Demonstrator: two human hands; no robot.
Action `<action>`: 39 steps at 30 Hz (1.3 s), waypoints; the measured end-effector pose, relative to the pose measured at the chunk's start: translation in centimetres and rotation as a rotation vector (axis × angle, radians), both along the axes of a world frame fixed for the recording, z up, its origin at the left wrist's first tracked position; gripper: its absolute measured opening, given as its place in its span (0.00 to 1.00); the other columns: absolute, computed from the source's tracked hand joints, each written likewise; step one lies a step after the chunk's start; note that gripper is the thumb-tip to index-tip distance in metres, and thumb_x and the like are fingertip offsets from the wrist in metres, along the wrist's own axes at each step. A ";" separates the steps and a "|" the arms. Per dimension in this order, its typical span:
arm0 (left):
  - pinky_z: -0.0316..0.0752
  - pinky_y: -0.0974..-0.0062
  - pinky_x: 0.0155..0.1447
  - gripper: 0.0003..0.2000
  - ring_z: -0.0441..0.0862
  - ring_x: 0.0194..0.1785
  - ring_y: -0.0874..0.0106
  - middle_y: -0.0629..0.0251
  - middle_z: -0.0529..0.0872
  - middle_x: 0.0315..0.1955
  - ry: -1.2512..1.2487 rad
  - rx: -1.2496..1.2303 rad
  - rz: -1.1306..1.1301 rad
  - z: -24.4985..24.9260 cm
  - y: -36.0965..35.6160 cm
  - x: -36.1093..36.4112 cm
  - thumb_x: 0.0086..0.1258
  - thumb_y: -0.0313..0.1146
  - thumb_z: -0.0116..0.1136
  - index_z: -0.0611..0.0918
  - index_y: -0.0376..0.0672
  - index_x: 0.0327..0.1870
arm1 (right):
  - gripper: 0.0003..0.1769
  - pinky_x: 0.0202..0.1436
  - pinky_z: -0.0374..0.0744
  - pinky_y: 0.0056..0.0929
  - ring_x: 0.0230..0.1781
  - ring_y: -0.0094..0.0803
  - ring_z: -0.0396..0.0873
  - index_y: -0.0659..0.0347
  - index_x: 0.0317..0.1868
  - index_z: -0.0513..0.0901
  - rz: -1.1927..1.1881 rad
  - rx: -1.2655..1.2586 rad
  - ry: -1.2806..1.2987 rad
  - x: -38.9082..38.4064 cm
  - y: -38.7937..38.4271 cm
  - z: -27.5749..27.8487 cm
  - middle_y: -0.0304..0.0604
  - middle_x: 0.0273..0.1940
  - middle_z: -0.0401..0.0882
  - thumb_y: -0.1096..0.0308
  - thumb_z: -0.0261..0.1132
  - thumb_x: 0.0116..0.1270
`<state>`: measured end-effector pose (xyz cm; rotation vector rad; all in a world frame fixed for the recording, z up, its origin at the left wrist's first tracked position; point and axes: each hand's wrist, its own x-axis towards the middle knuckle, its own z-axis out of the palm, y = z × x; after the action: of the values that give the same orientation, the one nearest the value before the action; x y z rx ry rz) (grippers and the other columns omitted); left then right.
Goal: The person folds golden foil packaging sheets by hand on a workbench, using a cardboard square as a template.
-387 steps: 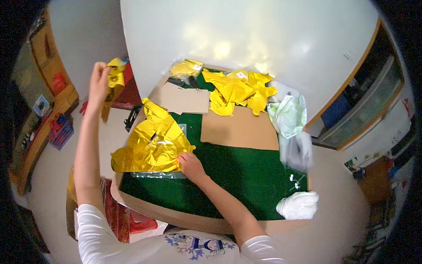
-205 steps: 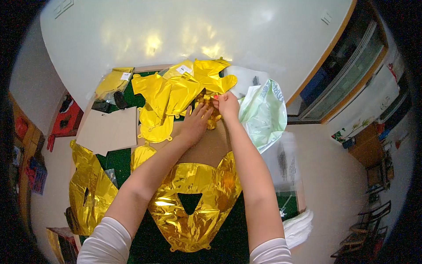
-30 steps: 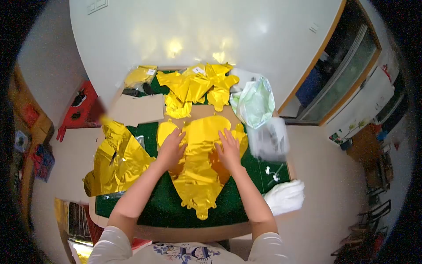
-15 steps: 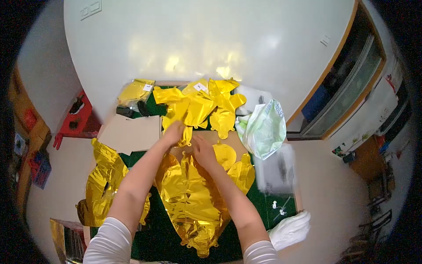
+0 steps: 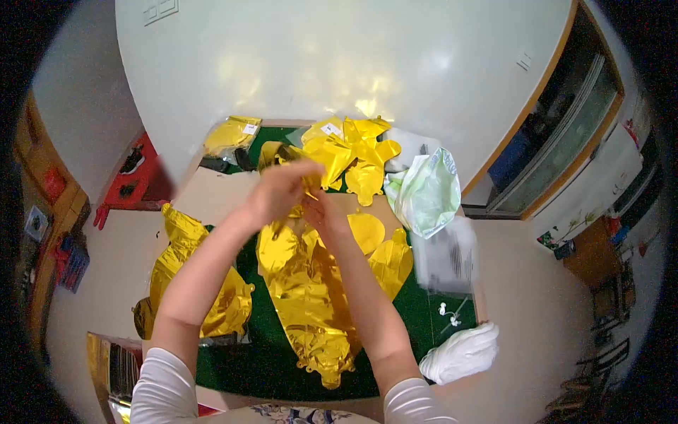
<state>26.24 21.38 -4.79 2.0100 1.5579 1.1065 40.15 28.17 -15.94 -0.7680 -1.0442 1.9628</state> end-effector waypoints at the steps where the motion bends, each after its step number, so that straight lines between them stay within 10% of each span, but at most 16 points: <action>1: 0.78 0.67 0.51 0.20 0.83 0.48 0.59 0.55 0.85 0.43 0.176 0.028 -0.054 -0.5 -1.2 1.5 0.58 0.17 0.51 0.79 0.45 0.52 | 0.28 0.63 0.73 0.41 0.60 0.40 0.75 0.57 0.68 0.67 -0.020 -0.029 0.077 0.3 -0.4 -0.5 0.42 0.60 0.76 0.48 0.47 0.77; 4: 0.77 0.64 0.46 0.18 0.81 0.43 0.60 0.62 0.83 0.39 0.568 0.137 -0.325 -5.2 -4.5 4.2 0.59 0.25 0.57 0.76 0.45 0.52 | 0.28 0.63 0.74 0.41 0.60 0.39 0.75 0.58 0.67 0.69 0.198 -0.411 0.407 2.8 -1.1 -0.8 0.42 0.61 0.76 0.48 0.46 0.77; 9: 0.77 0.69 0.46 0.22 0.80 0.43 0.64 0.68 0.81 0.44 0.690 0.109 -0.491 -8.1 -9.3 7.9 0.55 0.29 0.64 0.74 0.47 0.53 | 0.29 0.56 0.77 0.34 0.54 0.36 0.77 0.59 0.67 0.68 -0.005 -0.252 -0.094 5.6 -3.6 -2.3 0.42 0.57 0.78 0.59 0.63 0.69; 12: 0.77 0.70 0.46 0.22 0.79 0.44 0.65 0.68 0.79 0.48 0.676 0.096 -0.572 -9.5 -11.5 9.4 0.55 0.32 0.65 0.74 0.46 0.53 | 0.35 0.63 0.72 0.34 0.61 0.38 0.72 0.59 0.69 0.66 0.046 -0.009 -0.391 6.3 -4.5 -2.4 0.44 0.62 0.73 0.60 0.68 0.64; 16: 0.77 0.69 0.48 0.23 0.79 0.48 0.65 0.66 0.78 0.49 0.685 0.015 -0.582 -10.4 -13.0 10.0 0.54 0.34 0.66 0.75 0.44 0.53 | 0.45 0.68 0.66 0.38 0.68 0.44 0.63 0.54 0.71 0.63 -0.140 0.985 -0.858 5.9 -5.8 -3.0 0.55 0.69 0.61 0.60 0.74 0.55; 20: 0.77 0.69 0.48 0.21 0.79 0.49 0.65 0.64 0.79 0.49 0.656 0.069 -0.552 -12.0 -13.4 10.0 0.55 0.33 0.64 0.75 0.43 0.52 | 0.47 0.70 0.62 0.47 0.69 0.50 0.59 0.50 0.68 0.65 0.413 1.418 -1.190 4.9 -8.6 -1.3 0.54 0.64 0.64 0.62 0.76 0.46; 25: 0.79 0.70 0.46 0.21 0.79 0.49 0.65 0.61 0.79 0.49 0.649 0.081 -0.545 -12.6 -13.8 10.2 0.57 0.31 0.61 0.75 0.42 0.53 | 0.11 0.49 0.72 0.45 0.45 0.40 0.78 0.56 0.43 0.78 0.280 1.655 -1.333 3.3 -8.2 -4.4 0.43 0.41 0.79 0.69 0.64 0.57; 31: 0.79 0.70 0.45 0.21 0.79 0.46 0.65 0.56 0.76 0.54 0.661 0.054 -0.473 -10.9 -16.2 11.6 0.57 0.30 0.59 0.74 0.43 0.54 | 0.06 0.30 0.73 0.29 0.26 0.33 0.76 0.63 0.38 0.77 -0.402 0.908 -0.673 3.7 -6.8 -0.8 0.45 0.26 0.77 0.70 0.60 0.63; 39: 0.75 0.77 0.40 0.26 0.75 0.37 0.70 0.54 0.67 0.67 0.587 0.280 -0.371 -13.9 -19.6 13.4 0.60 0.32 0.56 0.72 0.49 0.63 | 0.04 0.19 0.66 0.22 0.18 0.20 0.69 0.58 0.33 0.77 -0.441 0.011 -0.490 11.9 -2.8 -7.9 0.31 0.23 0.73 0.70 0.61 0.67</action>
<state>39.62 1.81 -18.74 2.8555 1.2166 0.6443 52.08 25.33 -23.81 -1.3881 -1.0438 1.4223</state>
